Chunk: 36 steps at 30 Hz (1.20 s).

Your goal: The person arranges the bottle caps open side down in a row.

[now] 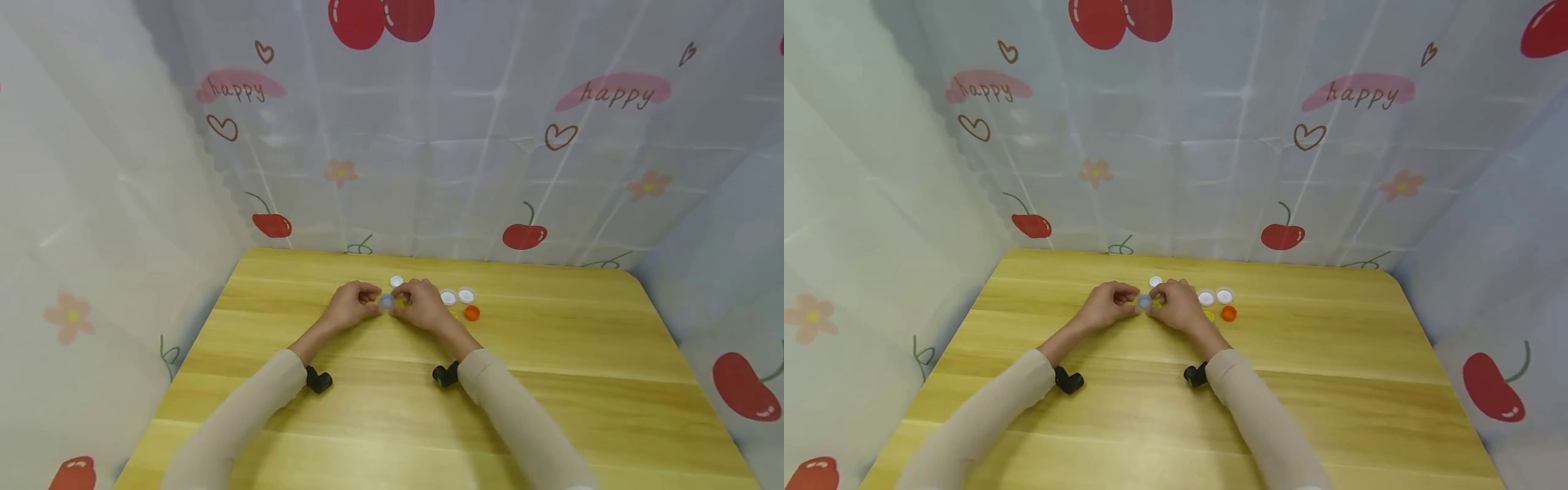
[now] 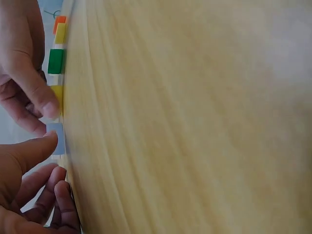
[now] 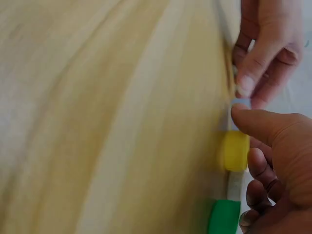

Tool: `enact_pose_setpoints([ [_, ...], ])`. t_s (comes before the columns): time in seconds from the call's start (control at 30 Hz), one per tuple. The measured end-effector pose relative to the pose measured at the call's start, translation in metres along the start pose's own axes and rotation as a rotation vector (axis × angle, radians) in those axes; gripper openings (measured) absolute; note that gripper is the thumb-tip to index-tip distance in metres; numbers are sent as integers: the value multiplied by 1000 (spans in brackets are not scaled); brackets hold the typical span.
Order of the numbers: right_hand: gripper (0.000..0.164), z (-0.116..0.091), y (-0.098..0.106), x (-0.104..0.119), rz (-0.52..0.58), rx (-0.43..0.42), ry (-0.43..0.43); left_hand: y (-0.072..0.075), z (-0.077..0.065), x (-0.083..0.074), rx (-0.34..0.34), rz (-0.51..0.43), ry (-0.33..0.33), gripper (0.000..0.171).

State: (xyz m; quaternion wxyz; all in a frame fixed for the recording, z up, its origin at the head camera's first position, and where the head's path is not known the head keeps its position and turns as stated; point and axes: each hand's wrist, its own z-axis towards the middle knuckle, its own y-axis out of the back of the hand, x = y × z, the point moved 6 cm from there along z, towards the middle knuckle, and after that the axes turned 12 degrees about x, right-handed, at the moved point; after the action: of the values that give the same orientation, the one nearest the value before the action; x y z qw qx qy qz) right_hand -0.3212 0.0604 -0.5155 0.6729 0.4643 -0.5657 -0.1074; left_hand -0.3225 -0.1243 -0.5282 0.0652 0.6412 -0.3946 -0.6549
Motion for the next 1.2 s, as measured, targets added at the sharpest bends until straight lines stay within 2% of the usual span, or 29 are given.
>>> enact_pose_setpoints([
  [0.13, 29, 1, -8, 3, -65, 5, -5, -3, 1, 0, 13, 31, -5, 33],
  [0.33, 27, 3, -11, 3, -78, -19, -14, -4, 1, 0, -18, 66, -19, 25],
  [0.63, 28, 5, -12, 2, -74, -20, -22, -4, -1, -3, -35, 71, -15, 24],
  [0.9, 26, 0, -5, 5, -66, -43, 0, -3, -2, -8, -6, 18, -54, 24],
  [1.2, 25, -19, 8, 6, 45, -76, 111, -2, -11, -15, 1, -57, -150, 22],
])
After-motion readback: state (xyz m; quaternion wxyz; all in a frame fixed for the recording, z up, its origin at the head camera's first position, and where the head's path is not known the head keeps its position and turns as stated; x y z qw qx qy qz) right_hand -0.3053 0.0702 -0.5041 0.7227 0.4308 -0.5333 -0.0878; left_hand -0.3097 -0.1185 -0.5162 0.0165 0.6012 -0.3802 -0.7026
